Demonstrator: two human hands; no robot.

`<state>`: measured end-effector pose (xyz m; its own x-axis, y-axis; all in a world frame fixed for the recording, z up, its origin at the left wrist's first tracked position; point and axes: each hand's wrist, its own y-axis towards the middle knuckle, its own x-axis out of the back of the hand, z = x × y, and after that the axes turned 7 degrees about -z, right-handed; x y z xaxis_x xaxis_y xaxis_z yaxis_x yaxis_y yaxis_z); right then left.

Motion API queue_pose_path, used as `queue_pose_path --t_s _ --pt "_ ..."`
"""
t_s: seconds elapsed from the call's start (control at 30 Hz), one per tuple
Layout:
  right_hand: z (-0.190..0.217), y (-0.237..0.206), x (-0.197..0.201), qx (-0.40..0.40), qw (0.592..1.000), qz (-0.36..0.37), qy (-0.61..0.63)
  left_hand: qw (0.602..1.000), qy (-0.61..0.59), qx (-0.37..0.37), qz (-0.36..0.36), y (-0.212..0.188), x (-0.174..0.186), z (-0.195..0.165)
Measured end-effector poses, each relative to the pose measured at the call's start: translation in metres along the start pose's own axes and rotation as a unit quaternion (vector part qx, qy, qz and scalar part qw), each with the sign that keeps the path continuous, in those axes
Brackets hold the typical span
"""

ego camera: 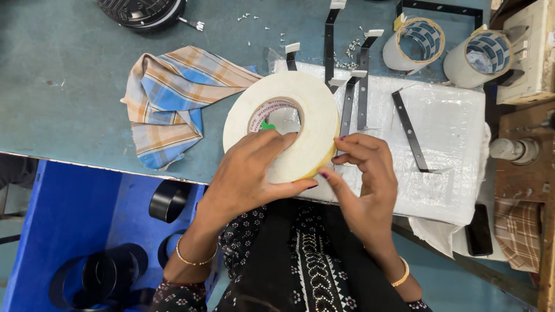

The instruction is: The person applies small pieces of yellow adhesive tape to the ends of black metal brackets. They tear tape from a roll, place it on the bracket ends, and press it down, repeating the process for multiple brackets on a workbench.

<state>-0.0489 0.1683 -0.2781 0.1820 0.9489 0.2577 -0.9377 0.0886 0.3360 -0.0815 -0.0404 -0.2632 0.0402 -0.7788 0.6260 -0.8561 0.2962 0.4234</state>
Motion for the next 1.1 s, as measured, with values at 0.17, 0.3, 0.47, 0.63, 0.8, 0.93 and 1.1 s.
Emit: queue_pose_path --t_s 0.17,0.3,0.47,0.63,0.8,0.93,1.1 --pt "-0.024 0.003 0.013 -0.059 0.988 0.028 0.14 0.999 0.003 0.008 0.035 -0.001 -0.001 -0.003" --pt "-0.037 -0.008 0.019 -0.038 0.984 0.033 0.171 1.0 -0.008 0.006 0.017 -0.004 -0.004 -0.004" --pt "-0.051 -0.015 0.024 -0.043 0.964 -0.057 0.255 0.997 -0.014 0.039 -0.058 -0.01 0.006 0.004" --pt "-0.074 0.002 0.079 -0.019 0.937 -0.161 0.309 0.979 0.118 0.118 -0.114 -0.011 0.02 0.036" --pt "-0.08 -0.014 0.101 -0.058 0.955 -0.133 0.259 0.968 0.226 0.076 -0.076 -0.013 -0.006 0.063" --pt "-0.078 -0.024 0.105 -0.122 0.966 -0.1 0.204 0.986 0.132 0.046 -0.091 -0.025 -0.033 0.053" --pt "-0.079 -0.028 0.105 -0.151 0.973 -0.044 0.166 0.991 -0.077 0.072 0.078 -0.044 -0.092 0.02"
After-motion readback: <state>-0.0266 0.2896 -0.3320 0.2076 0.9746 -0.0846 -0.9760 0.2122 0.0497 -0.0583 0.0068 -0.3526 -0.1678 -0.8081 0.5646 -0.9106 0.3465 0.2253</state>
